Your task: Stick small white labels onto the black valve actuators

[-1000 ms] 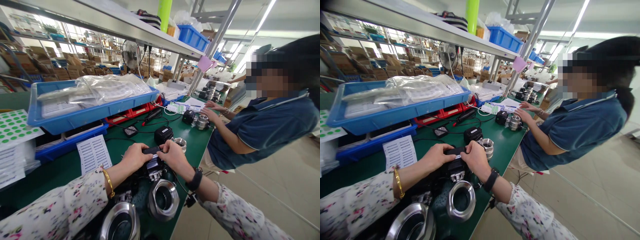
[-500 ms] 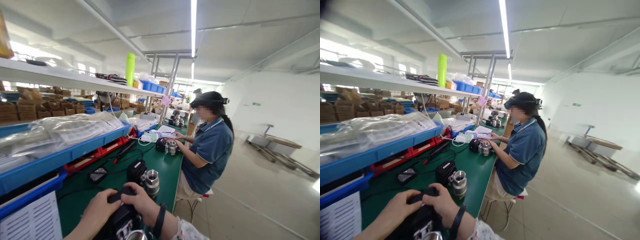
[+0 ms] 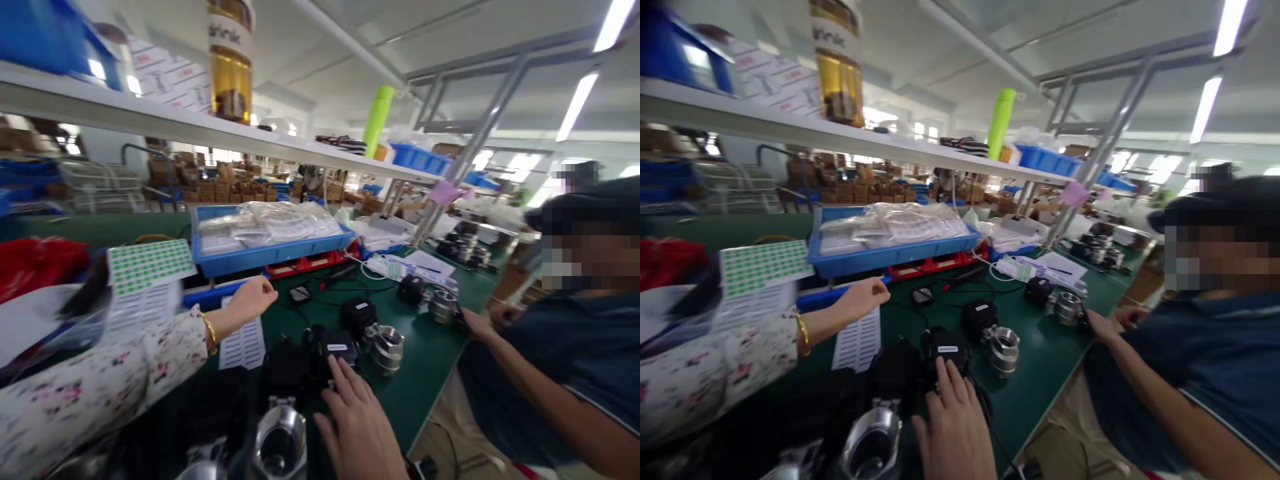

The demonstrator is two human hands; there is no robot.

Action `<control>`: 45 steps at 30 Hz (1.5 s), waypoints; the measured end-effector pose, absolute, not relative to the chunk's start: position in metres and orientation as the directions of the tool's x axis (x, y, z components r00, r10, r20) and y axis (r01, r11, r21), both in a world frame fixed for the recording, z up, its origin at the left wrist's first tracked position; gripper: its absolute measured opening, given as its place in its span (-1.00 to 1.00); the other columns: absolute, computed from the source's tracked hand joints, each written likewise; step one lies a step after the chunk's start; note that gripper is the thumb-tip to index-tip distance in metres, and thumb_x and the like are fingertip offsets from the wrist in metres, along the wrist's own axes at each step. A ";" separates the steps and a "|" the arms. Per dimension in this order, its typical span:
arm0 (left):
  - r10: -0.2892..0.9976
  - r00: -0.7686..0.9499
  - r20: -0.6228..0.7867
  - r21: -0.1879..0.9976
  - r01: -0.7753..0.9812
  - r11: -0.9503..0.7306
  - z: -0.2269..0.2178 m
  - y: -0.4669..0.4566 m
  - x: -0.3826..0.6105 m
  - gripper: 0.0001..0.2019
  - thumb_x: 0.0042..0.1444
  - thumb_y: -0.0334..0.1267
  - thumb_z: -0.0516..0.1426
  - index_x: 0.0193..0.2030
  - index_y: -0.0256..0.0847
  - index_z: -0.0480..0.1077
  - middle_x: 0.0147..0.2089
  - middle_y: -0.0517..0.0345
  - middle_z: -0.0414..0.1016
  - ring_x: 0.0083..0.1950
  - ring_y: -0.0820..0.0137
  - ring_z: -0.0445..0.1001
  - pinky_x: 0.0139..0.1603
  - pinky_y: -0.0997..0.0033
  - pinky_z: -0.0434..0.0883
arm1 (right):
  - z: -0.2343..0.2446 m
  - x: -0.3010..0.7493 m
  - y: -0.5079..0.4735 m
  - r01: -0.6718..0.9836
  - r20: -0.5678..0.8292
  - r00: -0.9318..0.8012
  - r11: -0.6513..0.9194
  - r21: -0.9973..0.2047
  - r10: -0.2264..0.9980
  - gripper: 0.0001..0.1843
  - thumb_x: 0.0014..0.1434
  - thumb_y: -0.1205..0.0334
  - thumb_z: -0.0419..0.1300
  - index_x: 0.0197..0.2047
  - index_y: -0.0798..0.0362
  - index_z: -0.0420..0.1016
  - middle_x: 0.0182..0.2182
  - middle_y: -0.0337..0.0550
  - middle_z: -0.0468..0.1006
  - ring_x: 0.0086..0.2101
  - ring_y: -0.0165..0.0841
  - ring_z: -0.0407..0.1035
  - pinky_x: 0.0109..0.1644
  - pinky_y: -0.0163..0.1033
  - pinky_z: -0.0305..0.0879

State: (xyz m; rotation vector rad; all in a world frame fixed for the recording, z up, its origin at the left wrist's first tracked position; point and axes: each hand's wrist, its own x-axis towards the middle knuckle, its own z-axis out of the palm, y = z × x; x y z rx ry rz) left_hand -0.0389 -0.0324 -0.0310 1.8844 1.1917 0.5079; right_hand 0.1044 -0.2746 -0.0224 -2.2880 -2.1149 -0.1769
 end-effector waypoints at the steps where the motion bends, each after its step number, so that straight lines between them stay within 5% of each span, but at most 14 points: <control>1: 0.919 0.357 -0.168 0.797 0.598 -0.087 -0.039 -0.023 -0.058 -0.75 0.10 -0.21 0.07 -0.14 -0.34 0.34 -0.17 0.03 0.43 -0.13 0.29 0.39 -0.21 0.38 0.23 | -0.026 0.108 -0.275 0.992 0.213 -0.025 -0.002 0.126 0.977 -0.73 0.17 0.17 0.06 -0.17 0.02 0.55 0.24 -0.14 0.06 0.18 -0.07 0.10 0.08 0.07 0.22; 3: 0.927 0.201 -0.318 0.744 0.659 0.113 -0.059 -0.013 -0.090 -0.72 0.05 -0.24 0.10 -0.13 -0.39 0.29 -0.18 -0.06 0.42 -0.15 0.22 0.40 -0.29 0.38 0.22 | -0.028 0.113 -0.273 0.955 0.331 -0.205 0.114 0.274 0.921 -0.78 0.15 0.20 0.09 -0.24 0.04 0.54 0.20 -0.04 0.17 0.10 -0.06 0.22 -0.07 0.01 0.33; 6: 0.875 0.117 -0.469 0.685 0.674 0.277 -0.088 -0.011 -0.113 -0.67 -0.03 -0.22 0.17 -0.20 -0.45 0.26 -0.22 -0.22 0.40 -0.20 0.11 0.41 -0.39 0.38 0.21 | -0.025 0.115 -0.270 0.884 0.329 -0.346 0.188 0.428 0.879 -0.81 0.11 0.23 0.11 -0.37 0.12 0.51 0.12 0.19 0.26 0.03 0.01 0.27 -0.18 -0.02 0.36; 12: 0.870 0.095 -0.484 0.754 0.550 0.360 -0.119 0.006 -0.082 -0.74 -0.02 -0.27 0.21 -0.35 -0.40 0.22 -0.07 -0.19 0.36 -0.07 0.21 0.38 -0.24 0.40 0.29 | -0.018 0.111 -0.271 0.845 0.295 -0.390 0.212 0.490 0.872 -0.83 0.07 0.21 0.15 -0.46 0.12 0.45 0.10 0.24 0.26 0.00 0.03 0.28 -0.20 -0.03 0.39; 16: 0.843 0.098 -0.529 0.784 0.435 0.442 -0.140 0.020 -0.061 -0.76 0.11 -0.23 0.15 -0.34 -0.43 0.27 -0.23 -0.02 0.39 -0.29 0.50 0.36 -0.31 0.51 0.30 | -0.018 0.115 -0.272 0.869 0.315 -0.376 0.213 0.447 0.872 -0.84 0.08 0.20 0.15 -0.42 0.08 0.48 0.11 0.08 0.28 0.03 -0.08 0.27 -0.12 -0.10 0.40; 20: 0.846 0.180 -0.502 0.822 0.404 0.401 -0.149 0.022 -0.058 -0.87 0.13 -0.36 0.11 -0.34 -0.44 0.34 -0.39 0.10 0.35 -0.44 0.56 0.28 -0.38 0.55 0.28 | -0.023 0.123 -0.271 0.943 0.321 -0.294 0.217 0.253 0.900 -0.83 0.20 0.16 0.09 -0.30 -0.01 0.49 -0.04 -0.23 0.44 -0.04 -0.35 0.32 -0.03 -0.27 0.33; 24: 0.870 0.159 -0.466 0.818 0.452 0.356 -0.146 0.019 -0.060 -0.80 0.10 -0.31 0.14 -0.21 -0.45 0.34 -0.23 -0.01 0.39 -0.28 0.46 0.37 -0.27 0.45 0.34 | -0.024 0.123 -0.267 0.998 0.108 -0.042 0.046 -0.037 0.993 -0.66 0.30 0.08 -0.06 -0.34 0.04 0.44 -0.30 -0.17 0.43 -0.22 -0.35 0.30 -0.13 -0.18 0.23; 30: 0.868 0.144 -0.475 0.777 0.532 0.337 -0.152 0.021 -0.045 -0.59 -0.04 -0.13 0.26 -0.16 -0.43 0.36 -0.08 -0.10 0.40 -0.03 0.29 0.39 -0.04 0.29 0.34 | -0.019 0.116 -0.267 0.982 -0.011 0.108 -0.108 -0.152 0.994 -0.67 0.26 0.02 -0.05 -0.27 0.09 0.37 -0.27 -0.10 0.36 -0.22 -0.30 0.24 -0.12 -0.14 0.12; 33: 0.883 0.156 -0.443 0.773 0.565 0.288 -0.153 0.024 -0.043 -0.70 -0.05 -0.21 0.27 -0.29 -0.43 0.38 -0.13 -0.12 0.42 0.00 0.23 0.39 0.01 0.21 0.31 | -0.018 0.120 -0.268 0.970 -0.017 0.130 -0.131 -0.204 0.991 -0.67 0.23 -0.02 0.00 -0.27 0.10 0.31 -0.29 -0.11 0.35 -0.25 -0.32 0.24 -0.15 -0.15 0.14; 39: 0.961 0.261 -0.088 0.945 0.327 -0.002 -0.109 0.005 -0.062 -0.89 0.07 -0.39 0.12 -0.27 -0.40 0.32 -0.12 -0.09 0.43 -0.07 0.28 0.42 -0.06 0.33 0.33 | 0.004 0.112 -0.241 0.930 0.483 0.157 0.036 -0.366 0.862 -0.70 0.23 0.06 0.06 -0.40 0.12 0.34 -0.17 -0.08 0.35 -0.20 -0.39 0.28 -0.12 -0.26 0.22; 43: 0.906 0.387 0.170 0.978 0.042 -0.202 -0.047 -0.034 -0.084 -0.75 0.16 -0.30 0.06 -0.04 -0.34 0.29 -0.03 0.00 0.43 -0.06 0.37 0.44 -0.09 0.47 0.35 | 0.024 0.071 -0.192 0.588 0.334 0.293 0.107 -0.802 0.896 -0.60 0.12 -0.01 0.16 -0.16 0.18 0.41 -0.28 -0.06 0.44 -0.30 -0.38 0.35 -0.20 -0.26 0.31; 45: 0.840 0.469 0.272 0.962 -0.096 -0.257 -0.019 -0.058 -0.095 -0.66 0.16 -0.21 0.07 0.03 -0.33 0.35 -0.04 0.04 0.45 -0.05 0.35 0.44 -0.07 0.48 0.36 | 0.029 0.049 -0.167 0.469 0.367 0.302 0.198 -0.861 0.880 -0.57 0.08 0.03 0.19 -0.12 0.22 0.40 -0.20 -0.01 0.44 -0.22 -0.34 0.37 -0.11 -0.23 0.33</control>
